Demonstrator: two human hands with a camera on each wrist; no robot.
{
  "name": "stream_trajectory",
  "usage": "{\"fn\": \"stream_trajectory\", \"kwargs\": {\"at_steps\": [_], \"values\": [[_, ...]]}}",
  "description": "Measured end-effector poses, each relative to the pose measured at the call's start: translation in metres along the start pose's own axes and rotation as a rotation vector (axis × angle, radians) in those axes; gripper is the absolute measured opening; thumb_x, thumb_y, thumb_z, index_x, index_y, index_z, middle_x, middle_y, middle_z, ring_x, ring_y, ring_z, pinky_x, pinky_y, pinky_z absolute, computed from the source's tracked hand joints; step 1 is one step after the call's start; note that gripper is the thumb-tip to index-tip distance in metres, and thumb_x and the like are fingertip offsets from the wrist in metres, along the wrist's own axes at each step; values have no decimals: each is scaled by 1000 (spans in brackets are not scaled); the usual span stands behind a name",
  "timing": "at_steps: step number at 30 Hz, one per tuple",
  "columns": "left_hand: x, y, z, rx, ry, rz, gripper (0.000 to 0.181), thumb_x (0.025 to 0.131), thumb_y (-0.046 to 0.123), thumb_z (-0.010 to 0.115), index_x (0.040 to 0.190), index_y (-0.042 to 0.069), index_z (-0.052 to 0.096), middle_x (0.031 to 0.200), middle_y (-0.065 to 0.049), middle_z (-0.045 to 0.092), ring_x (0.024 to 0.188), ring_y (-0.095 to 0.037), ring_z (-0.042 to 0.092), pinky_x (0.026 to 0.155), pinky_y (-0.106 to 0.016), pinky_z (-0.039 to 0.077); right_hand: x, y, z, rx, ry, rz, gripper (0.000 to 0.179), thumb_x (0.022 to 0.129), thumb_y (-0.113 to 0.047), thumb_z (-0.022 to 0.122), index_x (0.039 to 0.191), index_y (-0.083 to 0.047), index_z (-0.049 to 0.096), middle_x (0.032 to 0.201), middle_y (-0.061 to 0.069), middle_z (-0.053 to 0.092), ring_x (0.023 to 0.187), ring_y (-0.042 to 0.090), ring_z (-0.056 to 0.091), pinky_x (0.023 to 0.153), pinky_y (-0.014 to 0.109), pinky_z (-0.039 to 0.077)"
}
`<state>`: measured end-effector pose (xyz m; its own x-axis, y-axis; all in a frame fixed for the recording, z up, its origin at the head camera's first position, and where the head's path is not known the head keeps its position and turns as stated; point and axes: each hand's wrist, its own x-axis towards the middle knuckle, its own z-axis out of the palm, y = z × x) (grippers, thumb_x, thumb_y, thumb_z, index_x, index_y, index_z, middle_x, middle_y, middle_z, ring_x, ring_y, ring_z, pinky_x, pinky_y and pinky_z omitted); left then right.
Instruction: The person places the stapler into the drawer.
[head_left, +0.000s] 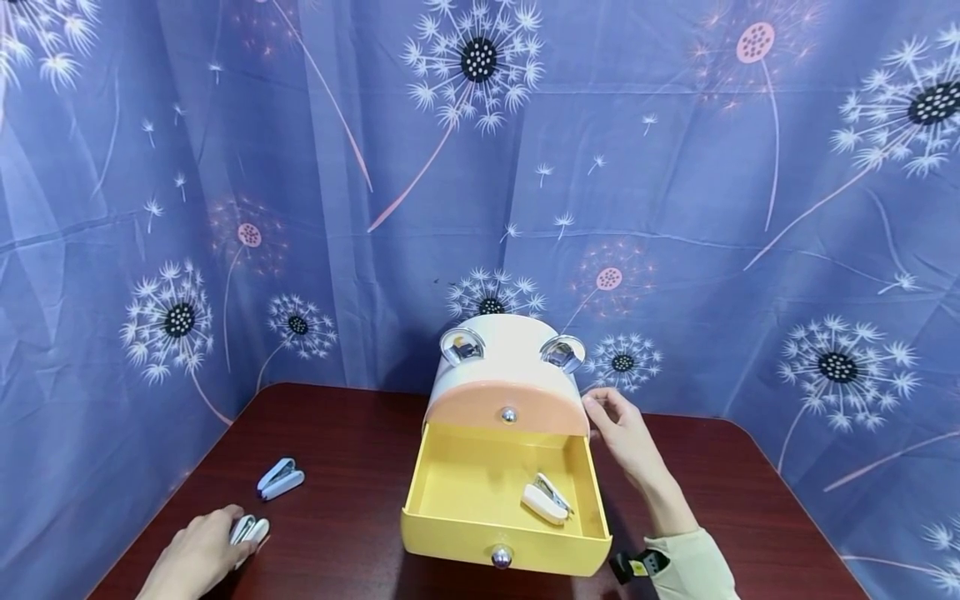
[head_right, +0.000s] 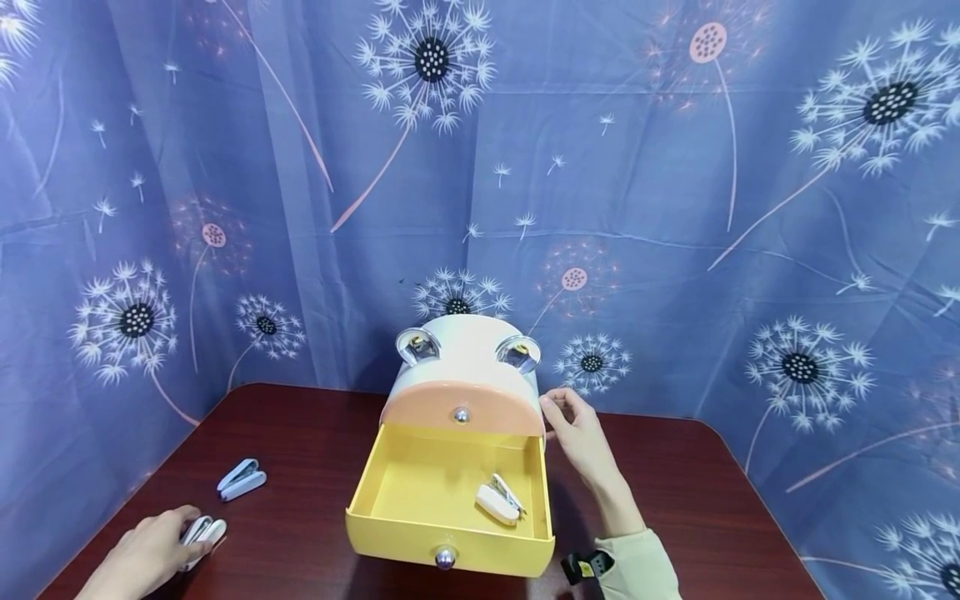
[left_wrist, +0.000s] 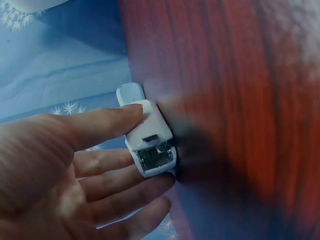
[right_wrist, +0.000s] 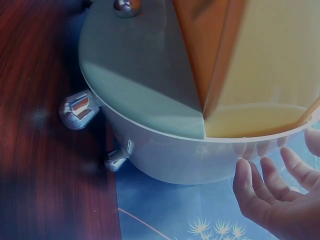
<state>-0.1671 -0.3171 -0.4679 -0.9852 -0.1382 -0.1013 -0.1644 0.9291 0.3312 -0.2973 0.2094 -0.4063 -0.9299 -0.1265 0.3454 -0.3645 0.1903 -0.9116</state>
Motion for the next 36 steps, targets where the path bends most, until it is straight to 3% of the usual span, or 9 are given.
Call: {"fn": "stream_trajectory", "kwargs": {"at_steps": [9,16,24,32,36], "values": [[-5,-1,-3,-13,52,21,51,67,26,73,106,-2,54,83,-18,57,68,-28,53,55,-47,39,0,1,-1,-1,4,8,31,88,-27,52,102,0,51,93,14,53,75,16,53,61,32,48],[-8,7,-13,-22,154,96,46,68,21,71,105,0,55,78,-10,57,64,-23,51,52,-43,38,-1,1,-3,13,18,22,31,88,-28,53,101,0,52,93,15,52,75,16,53,62,33,48],[-10,11,-25,-21,198,144,44,67,19,72,104,1,56,76,-5,55,62,-20,49,52,-42,38,-1,0,3,2,-4,2,30,88,-26,52,101,0,52,93,14,53,75,16,54,65,42,47],[-12,38,-33,-32,363,261,47,64,16,71,107,2,57,84,-9,58,66,-21,52,52,-42,39,-1,-1,1,1,11,10,29,88,-26,53,100,0,52,93,13,53,77,15,54,65,43,47],[-13,56,-38,-35,396,302,47,65,16,71,108,6,57,84,-6,58,66,-18,51,52,-39,39,-1,-1,-1,-1,15,12,29,88,-26,53,100,0,52,91,14,52,73,16,53,63,39,48]]}}
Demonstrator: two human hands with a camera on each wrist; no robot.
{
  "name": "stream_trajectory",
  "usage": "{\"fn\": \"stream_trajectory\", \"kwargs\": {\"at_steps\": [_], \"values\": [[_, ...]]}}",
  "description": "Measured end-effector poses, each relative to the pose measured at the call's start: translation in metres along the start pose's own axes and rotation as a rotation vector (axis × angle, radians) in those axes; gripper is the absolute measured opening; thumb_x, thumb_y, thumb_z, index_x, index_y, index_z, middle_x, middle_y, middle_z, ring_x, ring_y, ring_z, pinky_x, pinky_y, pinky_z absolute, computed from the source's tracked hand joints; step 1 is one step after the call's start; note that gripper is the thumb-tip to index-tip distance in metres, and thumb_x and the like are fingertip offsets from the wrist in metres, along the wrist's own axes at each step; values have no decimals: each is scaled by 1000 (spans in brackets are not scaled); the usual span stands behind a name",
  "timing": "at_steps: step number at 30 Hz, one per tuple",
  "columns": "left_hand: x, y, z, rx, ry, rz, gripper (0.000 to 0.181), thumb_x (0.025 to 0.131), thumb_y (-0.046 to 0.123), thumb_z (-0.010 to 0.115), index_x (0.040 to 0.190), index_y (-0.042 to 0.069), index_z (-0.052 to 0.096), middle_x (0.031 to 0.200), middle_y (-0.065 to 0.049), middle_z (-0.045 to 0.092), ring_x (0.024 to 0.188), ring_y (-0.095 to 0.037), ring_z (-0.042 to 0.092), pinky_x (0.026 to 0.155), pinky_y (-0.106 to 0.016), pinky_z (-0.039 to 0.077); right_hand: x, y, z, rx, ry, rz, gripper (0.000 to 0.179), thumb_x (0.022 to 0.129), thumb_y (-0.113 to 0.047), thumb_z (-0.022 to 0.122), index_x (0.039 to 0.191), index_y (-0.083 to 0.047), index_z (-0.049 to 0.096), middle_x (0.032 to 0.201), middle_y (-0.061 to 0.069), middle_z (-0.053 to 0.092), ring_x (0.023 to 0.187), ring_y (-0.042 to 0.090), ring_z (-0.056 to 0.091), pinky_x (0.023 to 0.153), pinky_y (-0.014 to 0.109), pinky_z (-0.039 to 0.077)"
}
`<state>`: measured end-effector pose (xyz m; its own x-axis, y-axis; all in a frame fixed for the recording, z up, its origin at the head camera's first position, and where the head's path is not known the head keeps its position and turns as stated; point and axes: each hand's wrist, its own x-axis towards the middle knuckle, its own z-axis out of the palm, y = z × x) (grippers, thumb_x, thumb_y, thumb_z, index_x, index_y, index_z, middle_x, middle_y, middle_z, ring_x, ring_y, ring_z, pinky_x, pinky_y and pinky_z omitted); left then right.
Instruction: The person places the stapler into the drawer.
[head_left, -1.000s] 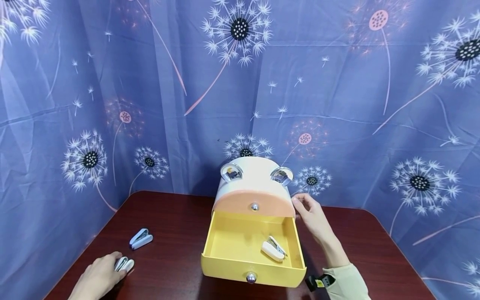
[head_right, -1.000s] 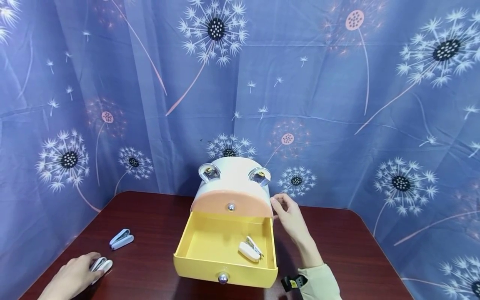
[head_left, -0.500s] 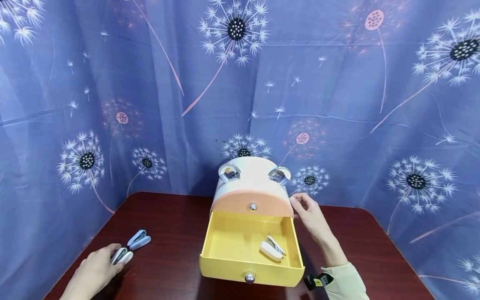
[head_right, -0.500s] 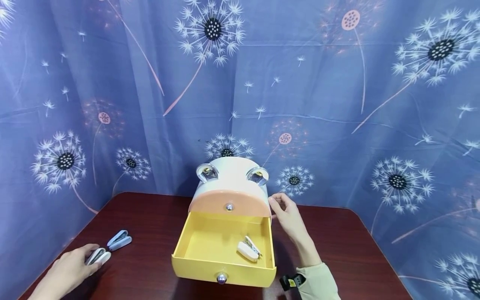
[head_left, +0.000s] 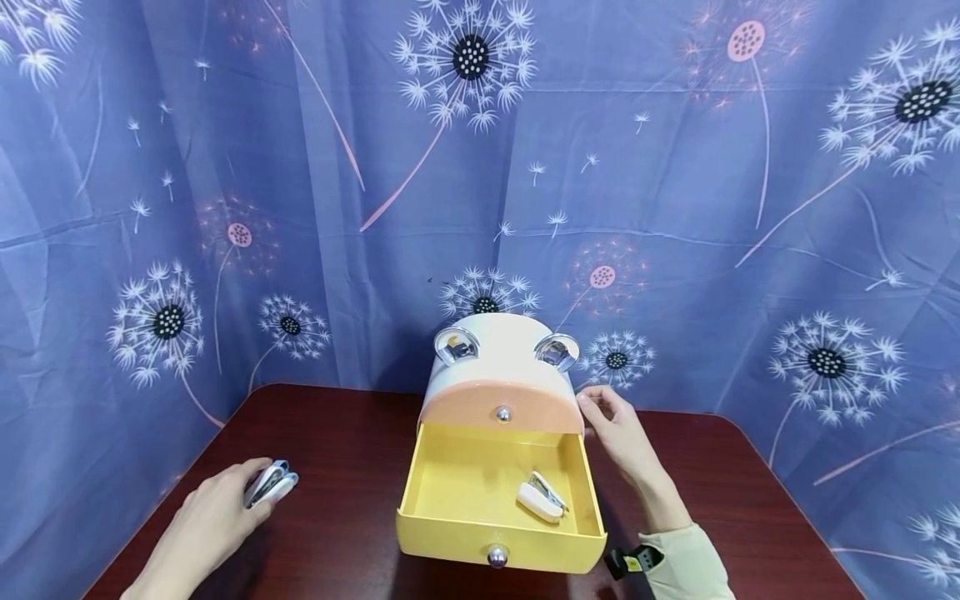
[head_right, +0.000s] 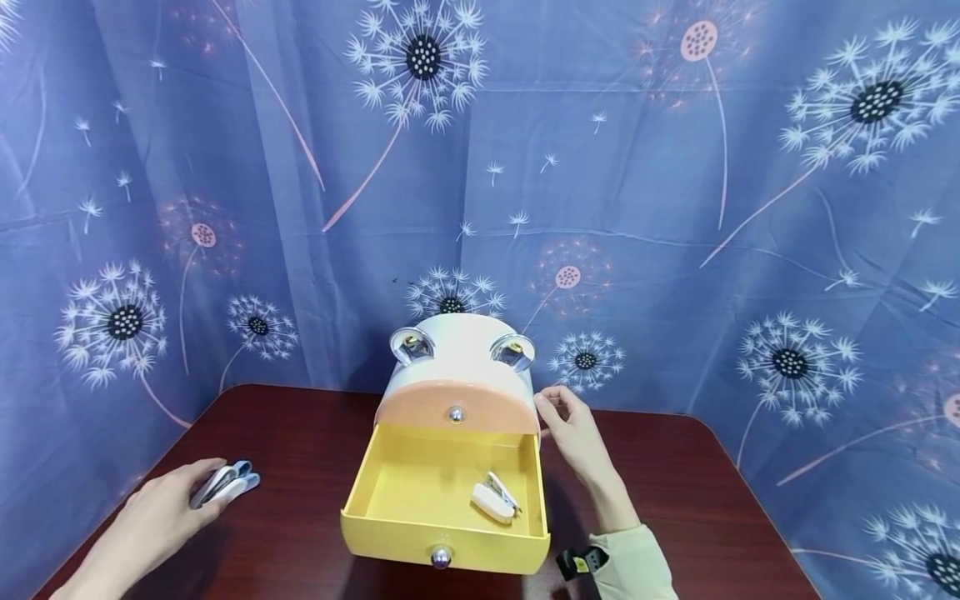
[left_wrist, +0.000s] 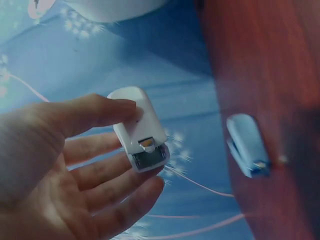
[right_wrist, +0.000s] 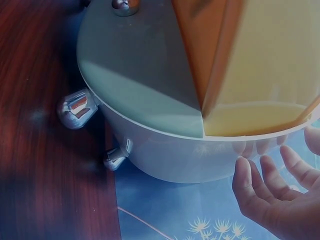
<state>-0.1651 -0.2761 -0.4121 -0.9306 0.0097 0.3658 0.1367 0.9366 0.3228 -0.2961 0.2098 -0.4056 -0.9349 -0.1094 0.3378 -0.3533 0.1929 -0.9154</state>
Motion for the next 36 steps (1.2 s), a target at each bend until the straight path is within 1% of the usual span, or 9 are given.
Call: {"fn": "stream_trajectory", "kwargs": {"at_steps": [3,7,11,16,21,23,27,32,36], "values": [[4,14,-5,-13,19,37,46,66,16,71,109,8,57,86,-5,58,68,-17,51,54,-39,39,0,1,0,-5,2,3,29,88,-27,53,100,-1,52,90,14,52,71,16,53,61,37,48],[10,34,-13,-26,51,87,45,68,15,70,110,10,57,90,-4,58,72,-17,53,57,-40,40,0,1,0,-4,-4,6,29,88,-27,53,100,0,52,92,14,52,72,16,53,64,41,47],[15,53,-19,-48,68,139,46,69,16,71,112,12,57,93,-1,58,75,-14,53,60,-38,41,-1,1,-1,-4,-5,12,29,88,-26,53,101,0,52,93,14,53,74,16,53,64,43,47],[20,73,-19,-100,94,192,45,70,16,71,112,15,57,92,4,58,76,-10,53,63,-35,42,0,1,0,0,6,16,29,87,-28,54,100,-2,53,93,14,53,75,17,53,64,43,47],[28,91,-18,-135,106,244,43,72,21,71,112,17,58,92,8,57,76,-7,52,65,-32,43,1,5,0,-5,-9,-19,25,89,-23,52,101,-1,53,92,13,53,74,15,53,61,36,48],[31,99,-17,-141,109,272,43,72,22,71,112,18,58,92,10,57,76,-5,52,65,-31,43,1,6,-1,-8,-7,-21,23,89,-22,51,101,-1,53,91,13,53,74,15,53,60,34,48],[38,115,-14,-146,101,333,44,71,23,71,112,20,57,95,11,56,80,-4,52,67,-29,44,0,4,-1,-4,1,-1,24,89,-24,52,101,-3,53,92,13,54,76,16,52,61,36,48],[45,133,-13,-165,47,430,41,74,23,69,113,20,56,99,12,55,83,-2,51,70,-26,44,-1,-1,0,6,15,26,28,87,-27,54,101,-3,53,93,14,53,77,18,53,64,41,48],[50,143,-13,-185,10,486,39,77,25,67,114,20,56,101,13,54,84,-1,50,72,-24,43,-1,-2,1,1,-1,17,30,88,-27,53,102,-1,52,92,15,52,78,17,53,65,40,48]]}}
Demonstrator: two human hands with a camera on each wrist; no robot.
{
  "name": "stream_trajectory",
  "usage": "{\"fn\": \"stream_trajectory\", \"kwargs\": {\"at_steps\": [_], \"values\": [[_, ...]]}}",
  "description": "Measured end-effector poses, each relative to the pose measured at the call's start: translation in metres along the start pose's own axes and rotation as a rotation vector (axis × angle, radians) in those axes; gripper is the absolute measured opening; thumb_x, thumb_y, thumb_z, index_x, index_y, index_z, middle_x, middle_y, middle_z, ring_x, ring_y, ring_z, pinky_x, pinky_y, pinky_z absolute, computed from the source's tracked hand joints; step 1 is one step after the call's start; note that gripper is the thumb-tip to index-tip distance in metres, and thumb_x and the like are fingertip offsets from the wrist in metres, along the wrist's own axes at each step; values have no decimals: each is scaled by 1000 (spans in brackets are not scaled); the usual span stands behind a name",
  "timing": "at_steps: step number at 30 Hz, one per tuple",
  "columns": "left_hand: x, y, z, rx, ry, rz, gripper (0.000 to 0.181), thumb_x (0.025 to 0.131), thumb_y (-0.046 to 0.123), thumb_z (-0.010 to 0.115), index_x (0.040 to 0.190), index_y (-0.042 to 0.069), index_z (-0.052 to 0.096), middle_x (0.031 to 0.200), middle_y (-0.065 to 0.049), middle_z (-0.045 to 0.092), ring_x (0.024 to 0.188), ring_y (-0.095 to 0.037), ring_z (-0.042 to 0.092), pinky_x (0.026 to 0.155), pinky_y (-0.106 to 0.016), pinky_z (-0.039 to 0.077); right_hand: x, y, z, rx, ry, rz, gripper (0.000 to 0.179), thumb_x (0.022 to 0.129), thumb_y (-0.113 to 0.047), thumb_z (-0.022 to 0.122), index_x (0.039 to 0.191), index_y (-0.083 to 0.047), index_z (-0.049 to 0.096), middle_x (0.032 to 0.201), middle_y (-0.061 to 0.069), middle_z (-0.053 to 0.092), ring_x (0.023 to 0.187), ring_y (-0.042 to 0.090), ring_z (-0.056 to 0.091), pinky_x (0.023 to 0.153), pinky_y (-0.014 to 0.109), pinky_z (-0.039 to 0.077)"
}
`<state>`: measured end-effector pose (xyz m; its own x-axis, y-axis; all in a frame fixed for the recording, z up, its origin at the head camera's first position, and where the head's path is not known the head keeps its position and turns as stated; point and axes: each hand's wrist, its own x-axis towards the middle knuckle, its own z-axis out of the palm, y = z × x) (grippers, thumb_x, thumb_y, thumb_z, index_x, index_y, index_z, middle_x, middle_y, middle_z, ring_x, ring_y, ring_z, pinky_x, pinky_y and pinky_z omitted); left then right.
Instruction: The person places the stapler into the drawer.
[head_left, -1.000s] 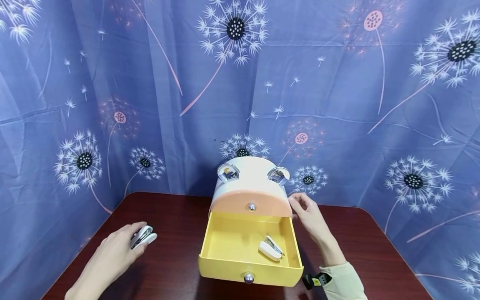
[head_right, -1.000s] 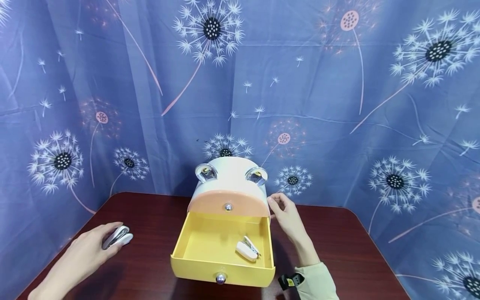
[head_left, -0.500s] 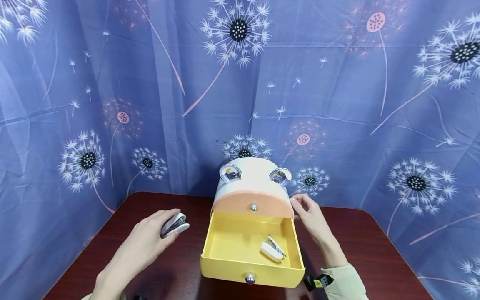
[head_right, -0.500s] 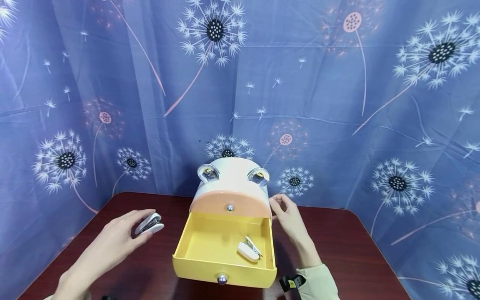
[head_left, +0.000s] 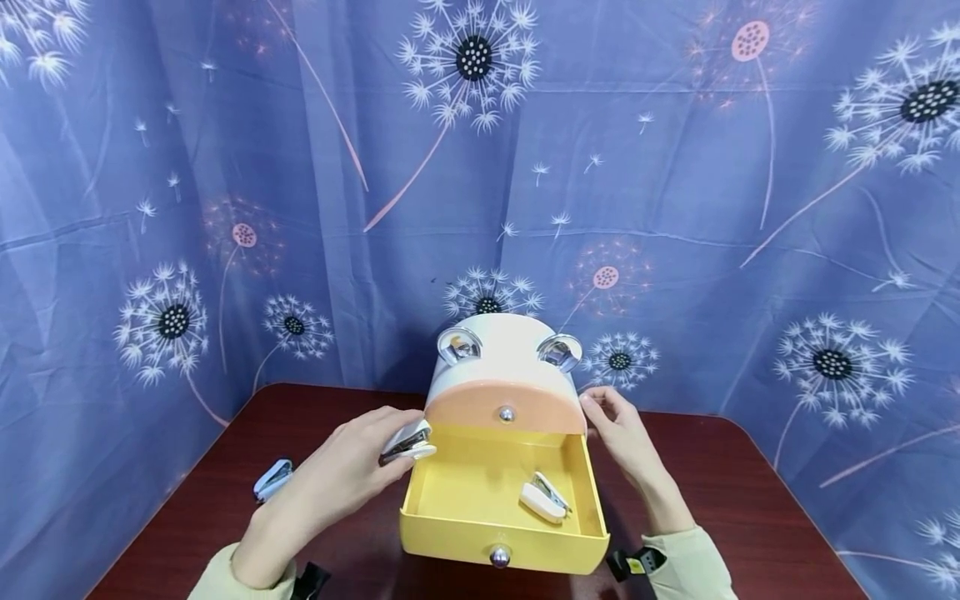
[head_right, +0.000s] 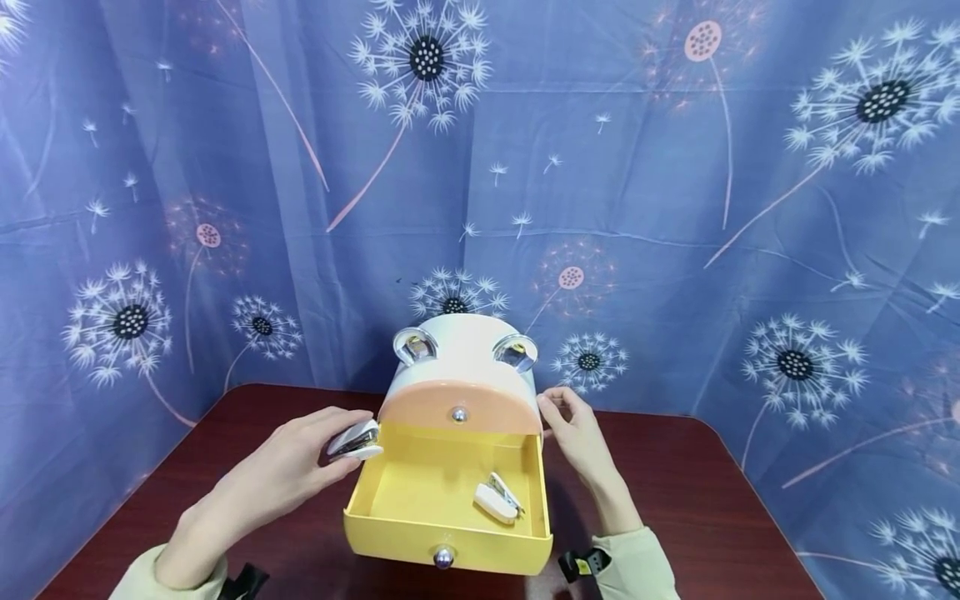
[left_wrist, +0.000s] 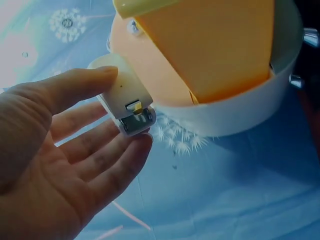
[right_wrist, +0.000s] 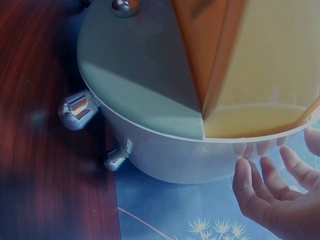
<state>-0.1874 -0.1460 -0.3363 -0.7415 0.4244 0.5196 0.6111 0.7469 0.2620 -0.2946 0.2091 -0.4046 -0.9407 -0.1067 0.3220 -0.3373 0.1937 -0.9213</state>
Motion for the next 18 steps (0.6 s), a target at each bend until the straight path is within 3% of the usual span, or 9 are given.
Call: {"fn": "stream_trajectory", "kwargs": {"at_steps": [9,18], "values": [[22,6,12,-67,-160,170,36,79,21,65,112,18,55,97,10,53,86,-3,49,74,-22,42,2,0,0,-8,12,8,30,87,-29,54,101,-3,53,92,14,53,77,19,53,64,40,48],[46,14,41,5,-340,377,32,79,26,63,109,17,56,96,8,54,90,-5,50,79,-22,40,1,1,0,-2,-2,12,27,89,-24,52,103,-1,52,94,15,52,79,17,52,66,43,47]]}}
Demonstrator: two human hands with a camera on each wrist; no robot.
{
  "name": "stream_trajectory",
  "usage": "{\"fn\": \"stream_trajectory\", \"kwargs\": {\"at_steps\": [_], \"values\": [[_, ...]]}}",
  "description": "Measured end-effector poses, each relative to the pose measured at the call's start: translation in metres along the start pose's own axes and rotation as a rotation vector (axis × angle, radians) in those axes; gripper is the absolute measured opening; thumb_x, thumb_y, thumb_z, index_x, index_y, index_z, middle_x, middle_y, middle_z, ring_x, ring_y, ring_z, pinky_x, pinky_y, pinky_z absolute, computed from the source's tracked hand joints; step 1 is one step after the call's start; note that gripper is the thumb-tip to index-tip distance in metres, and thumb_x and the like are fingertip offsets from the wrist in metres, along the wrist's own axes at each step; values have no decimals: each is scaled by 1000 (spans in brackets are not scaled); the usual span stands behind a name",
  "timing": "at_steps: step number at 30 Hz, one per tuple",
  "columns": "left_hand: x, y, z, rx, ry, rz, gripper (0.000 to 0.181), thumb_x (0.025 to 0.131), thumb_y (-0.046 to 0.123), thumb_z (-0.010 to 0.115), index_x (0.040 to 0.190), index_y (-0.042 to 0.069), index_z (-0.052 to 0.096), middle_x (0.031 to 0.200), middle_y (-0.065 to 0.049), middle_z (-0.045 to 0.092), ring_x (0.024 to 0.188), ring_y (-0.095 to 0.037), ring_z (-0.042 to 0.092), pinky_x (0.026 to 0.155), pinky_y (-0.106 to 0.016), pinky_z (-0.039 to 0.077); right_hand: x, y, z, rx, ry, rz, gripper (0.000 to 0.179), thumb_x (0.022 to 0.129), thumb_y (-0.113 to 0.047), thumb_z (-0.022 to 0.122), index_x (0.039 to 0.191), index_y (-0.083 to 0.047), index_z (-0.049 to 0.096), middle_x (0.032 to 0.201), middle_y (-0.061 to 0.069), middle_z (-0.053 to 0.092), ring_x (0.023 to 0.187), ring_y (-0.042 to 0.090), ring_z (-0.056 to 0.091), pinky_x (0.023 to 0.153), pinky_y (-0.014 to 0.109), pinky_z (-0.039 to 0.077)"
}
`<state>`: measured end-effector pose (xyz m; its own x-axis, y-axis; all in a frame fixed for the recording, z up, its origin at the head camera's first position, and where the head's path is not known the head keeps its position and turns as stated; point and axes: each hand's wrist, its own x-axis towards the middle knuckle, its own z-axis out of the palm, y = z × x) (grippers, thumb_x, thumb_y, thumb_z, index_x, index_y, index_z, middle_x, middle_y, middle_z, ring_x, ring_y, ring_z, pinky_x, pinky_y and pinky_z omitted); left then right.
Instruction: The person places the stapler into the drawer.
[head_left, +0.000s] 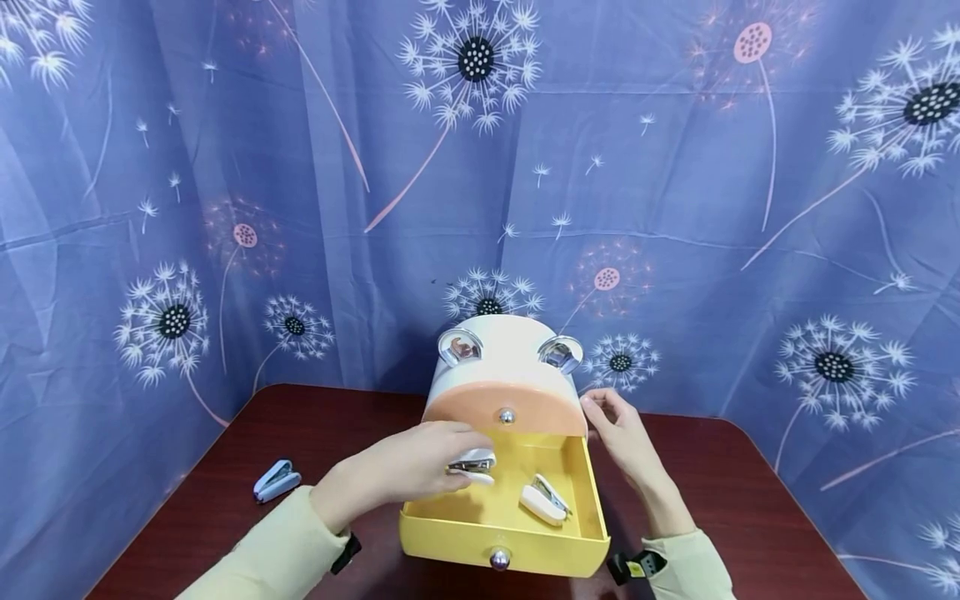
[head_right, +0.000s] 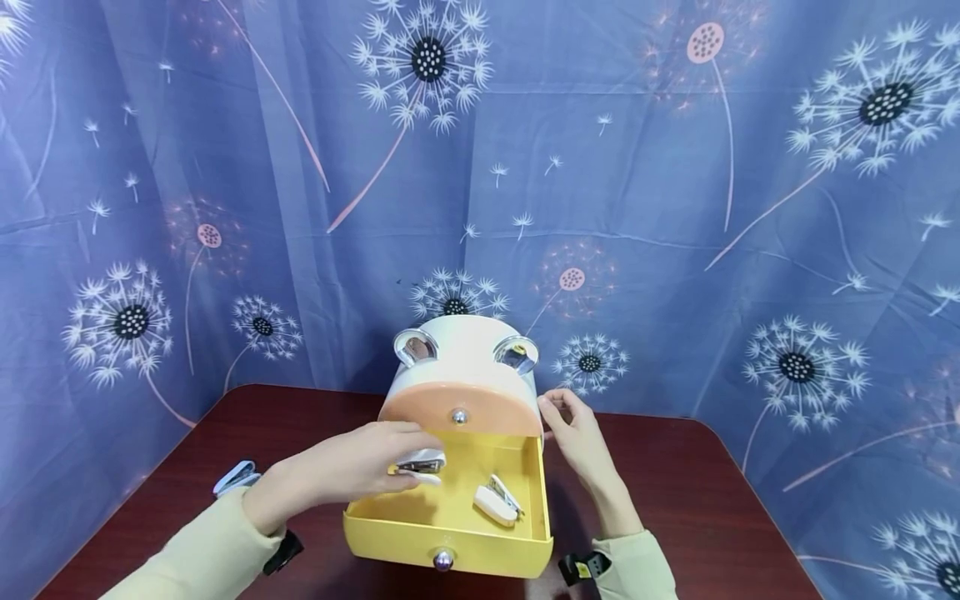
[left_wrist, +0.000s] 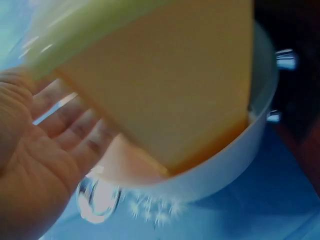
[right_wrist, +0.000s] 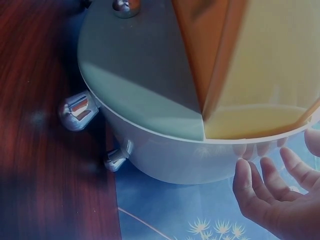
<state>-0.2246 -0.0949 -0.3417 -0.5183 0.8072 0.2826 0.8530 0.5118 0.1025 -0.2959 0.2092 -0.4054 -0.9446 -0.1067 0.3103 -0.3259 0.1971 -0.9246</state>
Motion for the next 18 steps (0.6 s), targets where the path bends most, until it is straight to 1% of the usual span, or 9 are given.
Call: {"fn": "stream_trajectory", "kwargs": {"at_steps": [3,5,9,14,18], "values": [[8,0,8,24,-65,48,34,79,26,64,110,17,55,99,8,54,92,-5,50,81,-21,39,0,0,1,5,-1,2,26,89,-22,52,103,0,52,94,15,52,79,17,52,66,44,47],[12,0,13,31,-108,73,33,79,28,64,110,18,56,98,10,54,92,-3,50,80,-20,39,0,0,1,4,-1,3,26,89,-23,52,103,-1,52,94,15,52,78,17,52,66,45,46],[17,0,22,41,-168,115,28,79,29,65,104,19,57,93,12,55,89,0,50,77,-17,39,0,1,3,-6,0,-7,27,88,-25,52,101,-2,52,92,14,53,74,17,53,64,41,47],[23,4,26,76,-219,140,26,77,26,67,101,19,58,90,14,56,88,0,51,78,-16,39,-1,1,3,-16,12,-22,27,89,-25,52,101,-1,53,92,14,54,75,17,53,62,38,48],[28,7,29,90,-255,130,27,78,27,67,102,20,58,92,15,56,90,-1,51,80,-18,39,-1,1,3,-14,31,-21,28,88,-27,53,101,-2,53,92,14,53,77,16,53,63,39,48]]}}
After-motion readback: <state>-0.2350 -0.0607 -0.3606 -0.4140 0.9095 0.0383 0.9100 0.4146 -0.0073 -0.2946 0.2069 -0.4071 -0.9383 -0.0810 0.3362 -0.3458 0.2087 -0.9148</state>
